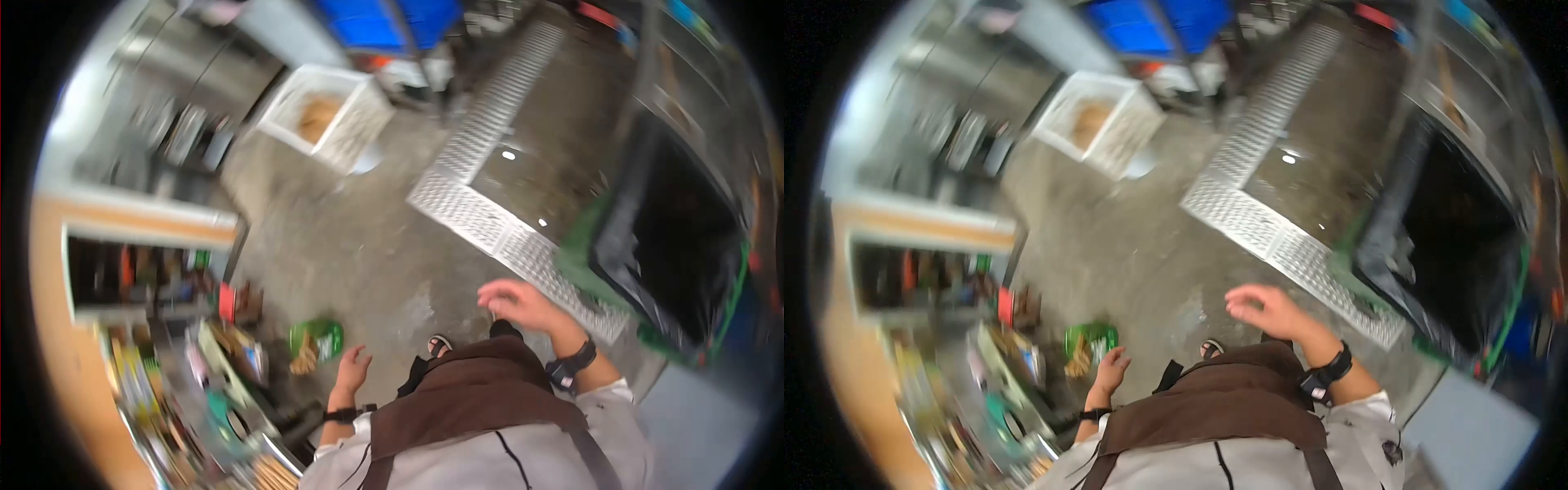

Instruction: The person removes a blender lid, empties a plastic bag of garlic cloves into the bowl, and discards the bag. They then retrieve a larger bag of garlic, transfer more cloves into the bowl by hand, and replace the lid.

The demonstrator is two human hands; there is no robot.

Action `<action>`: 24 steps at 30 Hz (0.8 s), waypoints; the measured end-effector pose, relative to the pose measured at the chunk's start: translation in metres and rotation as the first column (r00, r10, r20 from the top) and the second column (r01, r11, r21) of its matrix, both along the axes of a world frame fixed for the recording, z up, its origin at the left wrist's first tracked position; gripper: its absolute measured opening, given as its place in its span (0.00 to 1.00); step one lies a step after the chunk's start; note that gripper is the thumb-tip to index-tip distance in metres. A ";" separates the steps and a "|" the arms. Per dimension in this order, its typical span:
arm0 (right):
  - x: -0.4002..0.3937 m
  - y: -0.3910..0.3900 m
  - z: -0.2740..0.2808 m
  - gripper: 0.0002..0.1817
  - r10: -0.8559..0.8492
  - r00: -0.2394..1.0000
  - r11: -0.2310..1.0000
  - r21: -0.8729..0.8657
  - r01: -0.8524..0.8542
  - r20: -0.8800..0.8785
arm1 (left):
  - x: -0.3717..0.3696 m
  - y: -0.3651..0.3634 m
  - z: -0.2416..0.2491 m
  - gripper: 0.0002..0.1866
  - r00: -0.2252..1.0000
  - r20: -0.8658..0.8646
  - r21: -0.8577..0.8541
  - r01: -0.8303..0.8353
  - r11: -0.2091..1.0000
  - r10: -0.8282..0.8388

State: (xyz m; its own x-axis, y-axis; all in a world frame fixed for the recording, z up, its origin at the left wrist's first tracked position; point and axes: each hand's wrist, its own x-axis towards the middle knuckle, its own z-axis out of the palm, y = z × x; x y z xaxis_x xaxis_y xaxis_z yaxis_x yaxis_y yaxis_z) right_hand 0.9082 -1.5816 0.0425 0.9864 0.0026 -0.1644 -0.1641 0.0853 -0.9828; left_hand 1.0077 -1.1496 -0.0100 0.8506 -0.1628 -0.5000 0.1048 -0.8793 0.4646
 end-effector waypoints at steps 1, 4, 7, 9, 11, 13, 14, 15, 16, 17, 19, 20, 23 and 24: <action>0.014 0.018 -0.002 0.16 0.120 0.992 0.993 0.019 -0.119 -0.026 | -0.008 0.001 0.006 0.20 0.999 0.010 0.005 -0.051 0.999 0.051; 0.053 0.072 -0.012 0.16 0.434 0.897 0.899 -0.107 -0.424 0.088 | -0.050 0.051 0.004 0.22 0.967 -0.017 0.035 -0.252 0.967 0.253; 0.081 0.128 -0.023 0.19 0.585 0.790 0.811 -0.122 -0.572 0.186 | -0.101 0.116 -0.019 0.26 0.875 -0.121 0.016 -0.471 0.882 0.469; 0.101 0.170 -0.006 0.22 0.690 0.707 0.723 -0.109 -0.682 0.154 | -0.131 0.153 -0.029 0.28 0.779 -0.230 -0.029 -0.604 0.796 0.583; 0.106 0.225 0.021 0.25 0.795 0.605 0.607 -0.068 -0.792 0.048 | -0.162 0.180 -0.015 0.31 0.635 -0.358 -0.072 -0.749 0.658 0.684; 0.110 0.284 0.016 0.29 0.906 0.421 0.423 -0.091 -0.902 0.042 | -0.177 0.206 -0.001 0.34 0.475 -0.539 -0.094 -0.855 0.510 0.696; 0.107 0.314 0.017 0.29 0.952 0.306 0.304 -0.111 -0.946 -0.001 | -0.187 0.223 -0.001 0.35 0.461 -0.544 -0.147 -0.875 0.462 0.701; 0.102 0.343 0.017 0.29 0.978 0.204 0.197 -0.121 -0.973 -0.044 | -0.199 0.241 -0.003 0.36 0.458 -0.547 -0.195 -0.884 0.426 0.701; 0.101 0.372 0.016 0.29 0.990 0.116 0.104 -0.139 -0.985 -0.077 | -0.209 0.258 -0.004 0.35 0.427 -0.544 -0.207 -0.903 0.377 0.723; 0.100 0.398 0.009 0.28 0.989 0.059 0.035 -0.171 -0.985 -0.133 | -0.213 0.276 -0.004 0.35 0.406 -0.534 -0.226 -0.914 0.338 0.742; 0.113 0.437 0.002 0.27 0.987 0.023 -0.011 -0.206 -0.979 -0.161 | -0.216 0.303 -0.015 0.34 0.370 -0.497 -0.242 -0.928 0.284 0.785; 0.119 0.458 0.003 0.27 0.984 0.006 -0.034 -0.223 -0.974 -0.177 | -0.221 0.321 -0.028 0.34 0.356 -0.469 -0.241 -0.932 0.271 0.808; 0.148 0.513 0.003 0.27 0.965 -0.001 -0.081 -0.294 -0.952 -0.261 | -0.211 0.360 -0.037 0.33 0.321 -0.449 -0.287 -0.936 0.206 0.834; 0.160 0.533 0.003 0.27 0.955 -0.015 -0.116 -0.324 -0.939 -0.297 | -0.204 0.371 -0.038 0.32 0.315 -0.449 -0.315 -0.932 0.182 0.836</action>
State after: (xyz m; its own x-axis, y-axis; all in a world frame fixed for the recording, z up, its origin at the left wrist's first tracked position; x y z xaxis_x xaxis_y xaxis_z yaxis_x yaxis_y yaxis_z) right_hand 1.0678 -1.0487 0.0452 0.0393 0.8963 -0.4417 0.2605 -0.4359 -0.8615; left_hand 0.8036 -0.7786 -0.0477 0.5105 0.4232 -0.7486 0.7676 0.1682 0.6185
